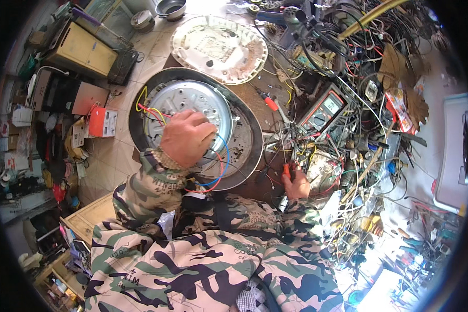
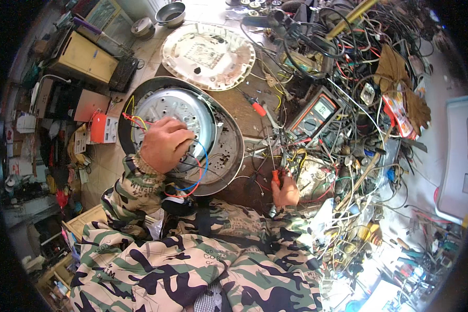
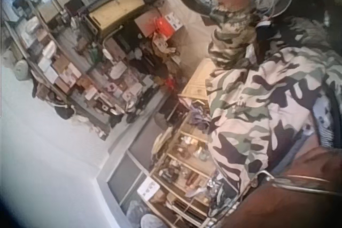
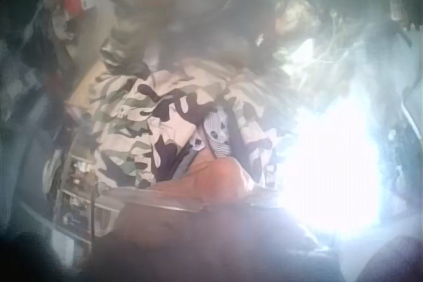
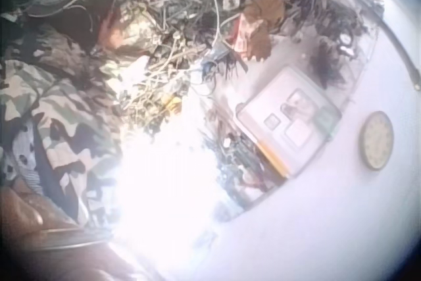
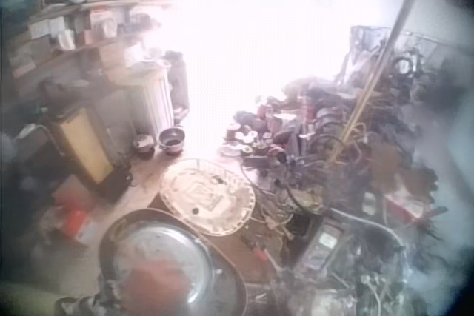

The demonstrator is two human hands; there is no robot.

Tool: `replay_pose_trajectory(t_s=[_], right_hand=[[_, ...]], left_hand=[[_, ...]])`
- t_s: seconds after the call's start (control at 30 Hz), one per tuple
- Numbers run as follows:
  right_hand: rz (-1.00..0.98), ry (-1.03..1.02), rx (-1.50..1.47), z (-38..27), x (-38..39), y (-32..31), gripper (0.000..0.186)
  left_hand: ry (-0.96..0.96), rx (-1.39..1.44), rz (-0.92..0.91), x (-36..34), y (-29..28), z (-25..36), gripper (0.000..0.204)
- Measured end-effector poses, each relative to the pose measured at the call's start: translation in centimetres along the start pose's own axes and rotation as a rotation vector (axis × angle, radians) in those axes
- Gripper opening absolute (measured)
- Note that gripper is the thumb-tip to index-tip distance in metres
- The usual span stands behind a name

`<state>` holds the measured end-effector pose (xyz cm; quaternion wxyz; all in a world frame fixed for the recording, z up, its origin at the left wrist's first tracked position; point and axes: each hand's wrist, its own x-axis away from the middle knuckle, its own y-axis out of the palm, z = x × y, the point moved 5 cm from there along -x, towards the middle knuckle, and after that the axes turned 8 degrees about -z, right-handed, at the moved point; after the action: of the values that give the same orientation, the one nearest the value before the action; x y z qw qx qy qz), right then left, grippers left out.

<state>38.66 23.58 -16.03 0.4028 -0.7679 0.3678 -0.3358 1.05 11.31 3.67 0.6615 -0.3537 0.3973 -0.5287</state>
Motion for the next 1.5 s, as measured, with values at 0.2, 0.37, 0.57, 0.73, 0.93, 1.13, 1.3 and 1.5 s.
replay_pose_trajectory(t_s=[0.2, 0.37, 0.57, 0.73, 0.93, 1.13, 1.3, 1.5], right_hand=[[0.188, -0.128, 0.102, -1.3, 1.6, 0.6, 0.032], [0.236, 0.036, -0.302, -4.3, 1.5, -6.4, 0.026], [0.44, -0.395, -0.586, -16.8, 2.3, -17.9, 0.037], [0.545, -0.649, -0.575, -25.1, 3.1, -21.0, 0.049], [0.334, -0.724, -0.6, -29.2, 2.6, -20.2, 0.056], [0.231, -0.778, -0.563, -29.9, 1.5, -19.4, 0.056], [0.238, -0.787, -0.543, -30.0, 1.2, -18.9, 0.055], [0.271, -0.804, -0.504, -30.7, 1.0, -19.0, 0.052]], left_hand=[[-0.01, 0.101, -0.098, -0.1, -0.1, -0.3, 0.021], [-0.013, 0.14, -0.091, 0.4, 0.2, -0.9, 0.021], [-0.019, 0.17, -0.064, 0.4, 0.3, -1.1, 0.021], [-0.04, 0.192, -0.076, 0.4, 0.4, -1.4, 0.021], [-0.044, 0.199, -0.036, 0.7, 0.5, -1.5, 0.022], [-0.037, 0.198, -0.034, 0.8, 0.7, -1.6, 0.022], [-0.044, 0.207, -0.03, 0.9, 0.7, -1.7, 0.02], [-0.051, 0.205, -0.041, 0.8, 0.8, -1.7, 0.017]])
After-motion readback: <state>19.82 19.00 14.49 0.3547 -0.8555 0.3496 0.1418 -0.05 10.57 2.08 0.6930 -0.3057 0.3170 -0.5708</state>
